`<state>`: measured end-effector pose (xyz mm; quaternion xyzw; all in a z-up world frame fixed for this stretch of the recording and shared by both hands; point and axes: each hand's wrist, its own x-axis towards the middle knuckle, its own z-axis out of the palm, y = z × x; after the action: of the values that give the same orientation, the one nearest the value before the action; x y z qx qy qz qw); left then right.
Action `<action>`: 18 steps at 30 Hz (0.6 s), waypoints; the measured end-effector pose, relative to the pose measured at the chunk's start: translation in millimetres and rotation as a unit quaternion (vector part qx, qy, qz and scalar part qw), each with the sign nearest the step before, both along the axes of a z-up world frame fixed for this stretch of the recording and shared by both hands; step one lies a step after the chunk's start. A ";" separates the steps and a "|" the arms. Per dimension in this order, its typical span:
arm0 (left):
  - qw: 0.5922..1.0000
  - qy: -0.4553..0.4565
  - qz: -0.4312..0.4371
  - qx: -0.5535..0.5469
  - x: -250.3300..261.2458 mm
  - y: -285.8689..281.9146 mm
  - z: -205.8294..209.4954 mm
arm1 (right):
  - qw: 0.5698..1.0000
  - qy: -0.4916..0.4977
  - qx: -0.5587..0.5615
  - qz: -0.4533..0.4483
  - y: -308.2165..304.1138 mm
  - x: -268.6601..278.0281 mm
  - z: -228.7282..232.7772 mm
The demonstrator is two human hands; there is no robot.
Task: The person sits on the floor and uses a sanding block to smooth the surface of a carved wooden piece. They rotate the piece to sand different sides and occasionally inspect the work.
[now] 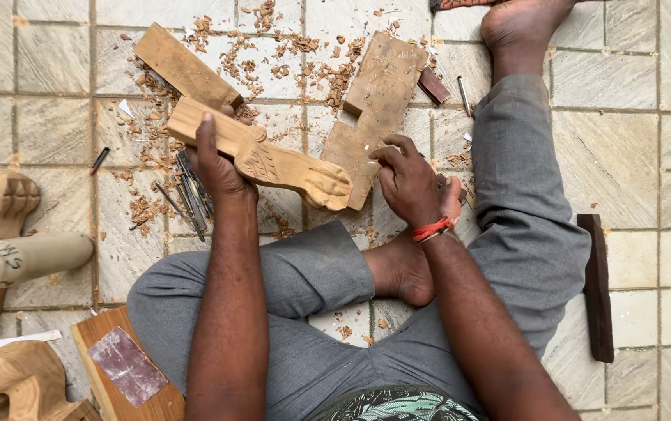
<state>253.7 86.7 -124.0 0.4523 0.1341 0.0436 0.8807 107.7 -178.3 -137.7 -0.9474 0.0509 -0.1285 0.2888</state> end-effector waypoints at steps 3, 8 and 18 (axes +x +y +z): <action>0.996 0.019 0.057 -0.066 -10.9 9.7 6.1 | 0.978 0.157 -0.027 0.137 -12.7 32.1 23.7; 0.994 0.060 0.077 -0.042 -29.2 17.4 0.4 | 0.878 0.183 -0.356 0.261 -20.9 63.1 38.9; 0.988 0.003 0.095 -0.124 -25.7 18.0 -2.4 | 0.977 0.110 -0.178 0.040 41.9 71.4 -7.4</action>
<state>227.9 104.6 -126.4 0.3247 0.1835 0.1091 0.9214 179.0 -136.4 -145.1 -0.9932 0.0211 -0.0186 0.1133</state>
